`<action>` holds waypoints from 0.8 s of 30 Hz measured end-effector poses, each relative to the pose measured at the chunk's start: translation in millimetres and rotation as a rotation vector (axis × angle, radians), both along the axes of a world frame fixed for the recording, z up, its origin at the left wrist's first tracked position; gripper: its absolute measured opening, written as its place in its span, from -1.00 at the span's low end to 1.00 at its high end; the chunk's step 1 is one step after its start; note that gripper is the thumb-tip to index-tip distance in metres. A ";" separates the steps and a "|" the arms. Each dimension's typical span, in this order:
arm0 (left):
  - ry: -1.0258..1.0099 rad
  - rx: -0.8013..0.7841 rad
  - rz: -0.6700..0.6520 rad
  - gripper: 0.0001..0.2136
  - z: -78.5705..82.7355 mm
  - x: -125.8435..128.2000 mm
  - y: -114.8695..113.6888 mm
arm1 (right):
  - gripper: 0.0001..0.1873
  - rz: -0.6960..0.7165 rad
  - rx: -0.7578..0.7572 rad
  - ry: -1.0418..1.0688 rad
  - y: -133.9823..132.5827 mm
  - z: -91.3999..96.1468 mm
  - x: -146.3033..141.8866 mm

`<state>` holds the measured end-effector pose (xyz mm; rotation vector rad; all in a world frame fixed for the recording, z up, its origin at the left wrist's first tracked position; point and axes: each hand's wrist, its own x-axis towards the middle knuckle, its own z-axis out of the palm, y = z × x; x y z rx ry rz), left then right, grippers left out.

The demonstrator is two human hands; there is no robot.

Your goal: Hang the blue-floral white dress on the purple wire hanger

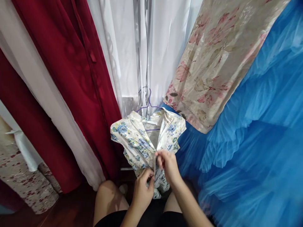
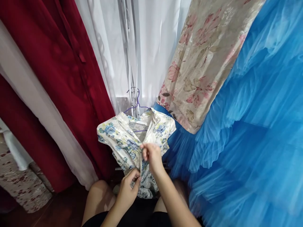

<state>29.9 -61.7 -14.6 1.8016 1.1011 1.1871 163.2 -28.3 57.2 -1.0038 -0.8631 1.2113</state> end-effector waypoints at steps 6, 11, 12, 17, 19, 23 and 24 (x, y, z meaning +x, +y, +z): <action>0.071 -0.014 -0.031 -0.87 -17.2 -16.9 -10.2 | -0.80 0.042 0.075 0.068 97.2 106.8 0.4; -0.020 -0.033 -0.010 -0.89 2.1 -29.1 17.9 | -0.80 0.054 0.149 -0.033 87.6 121.5 -10.2; -0.043 0.007 0.011 -0.85 20.3 -30.1 29.4 | -0.79 0.044 0.174 -0.056 80.9 117.8 -10.4; -0.044 0.391 0.053 -0.58 142.6 -23.3 95.1 | -0.78 -0.022 0.325 -0.202 58.8 109.6 -0.7; 0.080 0.513 0.026 -0.76 175.9 -14.1 113.1 | -0.78 -0.042 0.372 -0.254 59.2 110.5 4.4; 0.130 0.621 0.053 -0.87 197.1 7.6 122.4 | -0.75 -0.129 0.396 -0.351 71.9 99.6 7.4; 0.096 0.629 0.074 -0.87 198.1 9.5 122.3 | -0.75 -0.145 0.375 -0.375 75.3 92.8 6.6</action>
